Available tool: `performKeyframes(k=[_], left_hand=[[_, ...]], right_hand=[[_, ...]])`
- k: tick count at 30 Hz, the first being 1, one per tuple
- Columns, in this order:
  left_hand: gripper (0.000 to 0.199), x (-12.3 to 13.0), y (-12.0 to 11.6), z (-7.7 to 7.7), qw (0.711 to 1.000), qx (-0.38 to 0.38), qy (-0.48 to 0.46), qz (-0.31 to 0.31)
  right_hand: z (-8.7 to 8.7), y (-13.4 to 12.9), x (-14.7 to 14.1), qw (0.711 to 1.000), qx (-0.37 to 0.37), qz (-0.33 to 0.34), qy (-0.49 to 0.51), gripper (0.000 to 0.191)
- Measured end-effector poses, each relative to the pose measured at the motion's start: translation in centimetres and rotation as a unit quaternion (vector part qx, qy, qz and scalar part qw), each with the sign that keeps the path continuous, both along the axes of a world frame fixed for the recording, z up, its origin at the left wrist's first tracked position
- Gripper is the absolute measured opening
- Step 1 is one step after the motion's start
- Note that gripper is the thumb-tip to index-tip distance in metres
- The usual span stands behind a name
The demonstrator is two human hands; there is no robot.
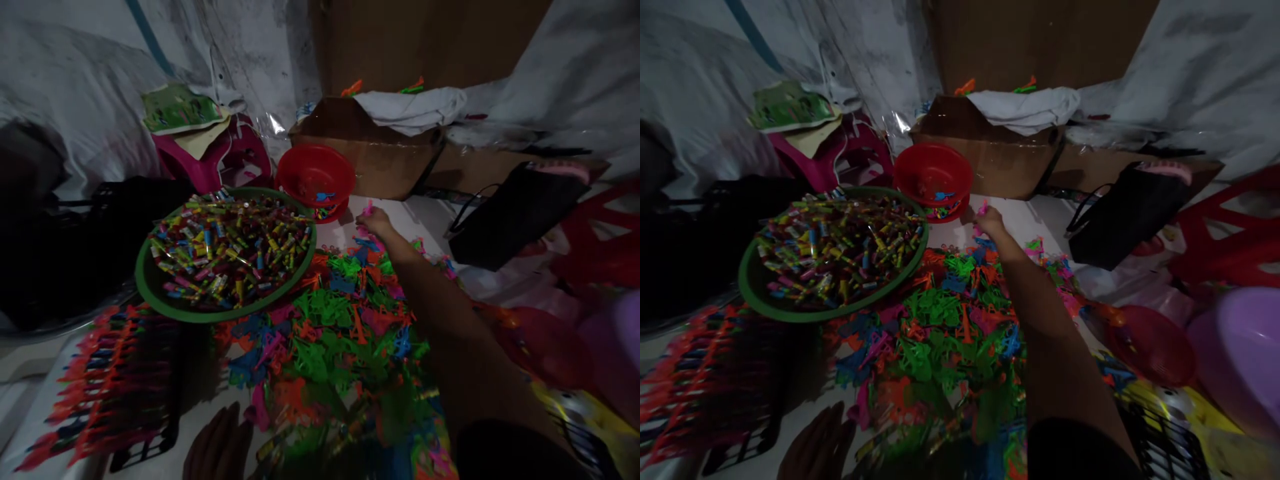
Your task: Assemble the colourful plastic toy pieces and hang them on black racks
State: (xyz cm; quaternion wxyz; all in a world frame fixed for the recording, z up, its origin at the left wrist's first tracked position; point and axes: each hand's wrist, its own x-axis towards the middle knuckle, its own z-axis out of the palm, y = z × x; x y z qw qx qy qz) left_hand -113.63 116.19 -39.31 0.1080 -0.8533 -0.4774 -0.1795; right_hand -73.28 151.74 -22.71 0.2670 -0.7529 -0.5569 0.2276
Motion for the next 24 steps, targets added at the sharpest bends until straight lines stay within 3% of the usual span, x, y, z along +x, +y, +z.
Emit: performKeyframes(k=[3,6,9,12,15,18,21,24], left_hand=[[0.057,1.0,-0.1,1.3,0.999,-0.021,-0.031,0.016],[0.053,1.6,0.0,2.6,0.999,-0.035,-0.017,0.01],[0.044,2.0,0.2,3.6,0.999,-0.034,-0.029,0.003],[0.036,2.9,0.0,4.7,0.995,-0.028,-0.095,-0.001],[0.028,4.6,-0.7,5.7,0.986,-0.063,-0.148,0.037],[0.032,6.0,-1.4,6.2,0.983,-0.116,-0.129,0.058],[0.025,5.9,-1.9,6.1,0.983,-0.142,-0.098,0.064],[0.021,4.5,-2.4,6.0,0.982,-0.148,-0.098,0.064]], right_hand=[[2.7,-3.4,1.4,0.989,0.024,-0.022,0.144,0.024],[4.3,-7.9,1.3,0.984,0.021,0.037,0.173,0.019],[4.2,-11.8,-0.2,0.995,-0.044,0.059,0.066,0.013],[2.8,-14.4,-2.6,0.986,-0.142,0.026,-0.078,0.016],[1.2,-16.0,-5.2,0.979,-0.16,0.005,-0.128,0.014],[1.0,-17.2,-7.0,0.979,-0.131,-0.034,-0.154,0.017],[2.6,-18.5,-7.8,0.977,-0.043,-0.077,-0.194,0.028],[3.9,-21.8,-8.9,0.984,0.012,0.009,-0.176,0.027]])
